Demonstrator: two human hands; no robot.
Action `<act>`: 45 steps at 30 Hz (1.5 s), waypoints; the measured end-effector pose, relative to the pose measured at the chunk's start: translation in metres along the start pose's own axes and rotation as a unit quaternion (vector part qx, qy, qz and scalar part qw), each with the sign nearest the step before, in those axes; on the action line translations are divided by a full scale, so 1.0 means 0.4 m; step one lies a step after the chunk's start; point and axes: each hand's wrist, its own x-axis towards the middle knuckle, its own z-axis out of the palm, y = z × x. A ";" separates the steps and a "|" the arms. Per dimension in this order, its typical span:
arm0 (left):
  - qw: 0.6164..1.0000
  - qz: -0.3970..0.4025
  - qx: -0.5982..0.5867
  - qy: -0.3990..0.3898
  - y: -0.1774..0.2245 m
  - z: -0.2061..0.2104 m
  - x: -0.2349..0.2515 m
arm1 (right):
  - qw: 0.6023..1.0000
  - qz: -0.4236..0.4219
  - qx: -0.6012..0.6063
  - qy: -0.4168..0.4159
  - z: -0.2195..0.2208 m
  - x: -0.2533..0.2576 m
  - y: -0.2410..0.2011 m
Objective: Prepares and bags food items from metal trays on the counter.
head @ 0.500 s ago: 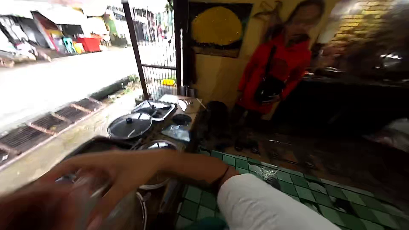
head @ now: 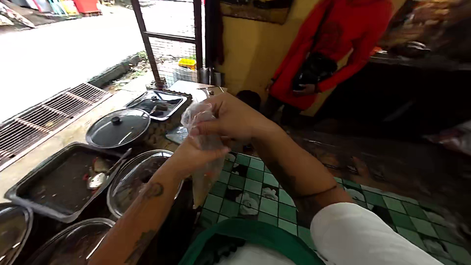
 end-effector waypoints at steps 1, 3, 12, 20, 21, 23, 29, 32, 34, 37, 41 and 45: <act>1.000 0.002 0.002 -0.003 -0.023 0.019 0.036 | 1.000 0.016 0.001 0.020 -0.035 -0.020 0.021; 1.000 0.001 0.017 -0.015 -0.060 0.052 0.092 | 0.997 0.041 0.017 0.065 -0.092 -0.060 0.069; 0.999 -0.022 0.038 -0.026 -0.083 0.263 0.284 | 0.970 0.127 0.135 0.157 -0.291 -0.220 0.111; 0.996 -0.081 0.039 -0.010 -0.008 0.322 0.309 | 0.810 -0.237 -0.372 0.387 -0.290 -0.335 0.182; 0.999 -0.046 -0.001 -0.023 -0.019 0.314 0.292 | 0.762 -0.292 -0.473 0.333 -0.284 -0.346 0.173; 0.994 -0.004 -0.068 -0.082 -0.039 0.285 0.251 | 0.691 -0.344 -0.608 0.184 -0.280 -0.346 0.157; 0.975 -0.060 0.165 -0.138 0.040 0.320 0.272 | 0.720 -0.278 -0.634 -0.051 -0.336 -0.323 0.075; 0.974 0.023 0.149 -0.172 0.036 0.298 0.253 | 0.705 -0.245 -0.661 -0.082 -0.328 -0.334 0.026; 0.956 0.101 0.132 -0.242 -0.014 0.254 0.276 | 0.699 -0.228 -0.675 -0.067 -0.334 -0.338 0.017; 0.933 0.192 0.160 -0.259 -0.055 0.231 0.311 | 0.764 -0.092 -0.626 -0.128 -0.354 -0.345 -0.010; 0.927 0.136 0.290 -0.194 -0.034 0.256 0.323 | 0.887 0.051 -0.443 -0.121 -0.408 -0.368 0.003; 0.938 0.115 0.280 -0.170 -0.072 0.260 0.340 | 0.993 0.006 -0.121 -0.007 -0.412 -0.399 0.158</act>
